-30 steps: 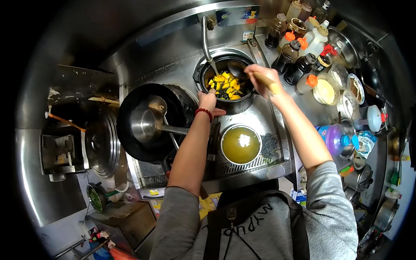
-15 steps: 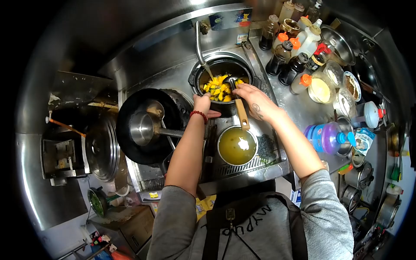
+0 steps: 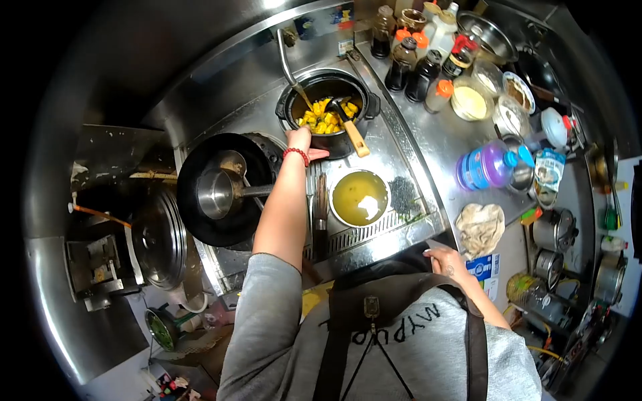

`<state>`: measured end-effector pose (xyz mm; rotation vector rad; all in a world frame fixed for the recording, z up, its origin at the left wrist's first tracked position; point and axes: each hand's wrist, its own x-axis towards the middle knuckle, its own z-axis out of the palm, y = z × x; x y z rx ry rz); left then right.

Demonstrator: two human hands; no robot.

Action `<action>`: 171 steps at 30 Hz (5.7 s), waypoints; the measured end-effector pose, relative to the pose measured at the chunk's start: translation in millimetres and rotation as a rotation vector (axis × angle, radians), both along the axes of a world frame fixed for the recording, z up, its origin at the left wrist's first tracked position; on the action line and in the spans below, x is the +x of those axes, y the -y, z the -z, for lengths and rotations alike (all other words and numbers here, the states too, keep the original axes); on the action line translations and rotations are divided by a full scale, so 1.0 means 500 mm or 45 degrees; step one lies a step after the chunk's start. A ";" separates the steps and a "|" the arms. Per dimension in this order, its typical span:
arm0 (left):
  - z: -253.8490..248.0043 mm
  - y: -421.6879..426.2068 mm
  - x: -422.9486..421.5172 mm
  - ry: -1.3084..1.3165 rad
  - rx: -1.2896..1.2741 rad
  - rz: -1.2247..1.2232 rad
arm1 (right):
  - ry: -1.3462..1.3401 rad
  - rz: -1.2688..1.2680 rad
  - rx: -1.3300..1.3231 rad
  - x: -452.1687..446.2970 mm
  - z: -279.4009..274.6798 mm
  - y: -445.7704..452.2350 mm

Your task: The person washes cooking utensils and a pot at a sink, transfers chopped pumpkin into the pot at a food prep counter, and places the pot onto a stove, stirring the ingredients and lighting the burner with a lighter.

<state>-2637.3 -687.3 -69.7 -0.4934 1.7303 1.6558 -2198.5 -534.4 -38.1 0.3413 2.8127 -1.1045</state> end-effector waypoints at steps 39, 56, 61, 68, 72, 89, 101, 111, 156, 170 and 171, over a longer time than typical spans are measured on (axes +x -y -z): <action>0.008 0.001 -0.008 0.030 -0.005 0.037 | 0.658 0.735 -0.324 0.294 0.260 -0.054; 0.007 0.000 -0.008 0.024 0.041 0.044 | 0.649 0.885 -0.262 0.324 0.263 -0.009; -0.005 0.001 -0.004 0.032 0.065 0.073 | 0.602 0.983 -0.386 0.346 0.266 -0.010; -0.004 0.000 -0.010 0.021 0.061 0.087 | 0.558 1.086 -0.506 0.375 0.299 -0.014; -0.012 -0.001 -0.006 0.024 0.058 0.086 | 0.590 1.115 -0.673 0.354 0.293 -0.013; 0.014 0.005 -0.015 0.035 0.047 0.093 | 0.630 0.909 -0.455 0.268 0.244 -0.013; 0.002 0.005 -0.006 0.001 0.042 0.088 | 0.602 0.940 -0.520 0.273 0.278 -0.029; 0.000 0.006 -0.007 -0.001 0.084 0.107 | 0.660 0.843 -0.440 0.267 0.259 -0.045; -0.026 0.008 0.011 -0.010 0.050 0.048 | 0.651 0.928 -0.891 0.347 0.391 -0.066; -0.020 0.011 0.006 -0.021 0.061 0.081 | 0.674 0.879 -0.634 0.278 0.275 -0.023; -0.019 0.012 0.004 -0.015 0.068 0.101 | 0.674 0.857 -0.587 0.267 0.257 -0.019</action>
